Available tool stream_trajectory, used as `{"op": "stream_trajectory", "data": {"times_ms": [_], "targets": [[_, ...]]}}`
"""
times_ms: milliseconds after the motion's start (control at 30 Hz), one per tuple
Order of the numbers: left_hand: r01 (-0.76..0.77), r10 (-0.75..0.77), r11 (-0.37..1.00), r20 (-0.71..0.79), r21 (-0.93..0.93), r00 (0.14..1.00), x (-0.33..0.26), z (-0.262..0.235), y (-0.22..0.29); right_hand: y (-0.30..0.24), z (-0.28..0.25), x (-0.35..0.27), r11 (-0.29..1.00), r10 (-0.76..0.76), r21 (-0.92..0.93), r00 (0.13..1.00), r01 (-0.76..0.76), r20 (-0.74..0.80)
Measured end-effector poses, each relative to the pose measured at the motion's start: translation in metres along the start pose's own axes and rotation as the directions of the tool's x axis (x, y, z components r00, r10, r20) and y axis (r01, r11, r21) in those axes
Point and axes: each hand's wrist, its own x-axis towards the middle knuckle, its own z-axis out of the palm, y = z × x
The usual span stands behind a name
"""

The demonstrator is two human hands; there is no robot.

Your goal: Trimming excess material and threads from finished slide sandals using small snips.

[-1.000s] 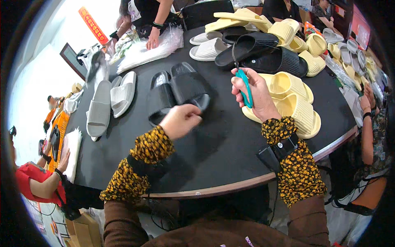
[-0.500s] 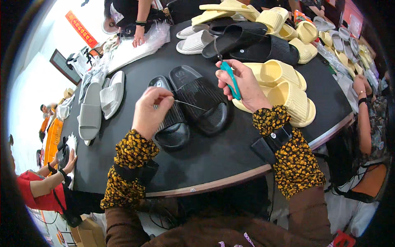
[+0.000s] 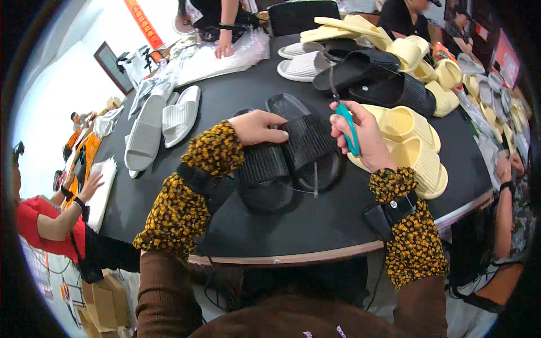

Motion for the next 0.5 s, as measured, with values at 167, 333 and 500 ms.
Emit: {"op": "stream_trajectory", "data": {"times_ms": [167,333,500], "targets": [[0.075,-0.069,0.992,0.065,-0.103,0.996,0.003,0.004,-0.016,0.000,0.004,-0.001,1.000,0.004,0.008,1.000,-0.004,-0.018],[0.179,-0.297,0.932,-0.383,-0.314,0.875,-0.018,-0.003,-0.012,-0.001,0.003,0.001,0.999,-0.024,0.041,0.999,0.026,-0.049],[-0.250,-0.222,0.653,-0.496,-0.715,0.840,-0.025,0.000,-0.009,-0.004,0.002,0.001,1.000,-0.011,0.030,1.000,0.011,0.005]]}}
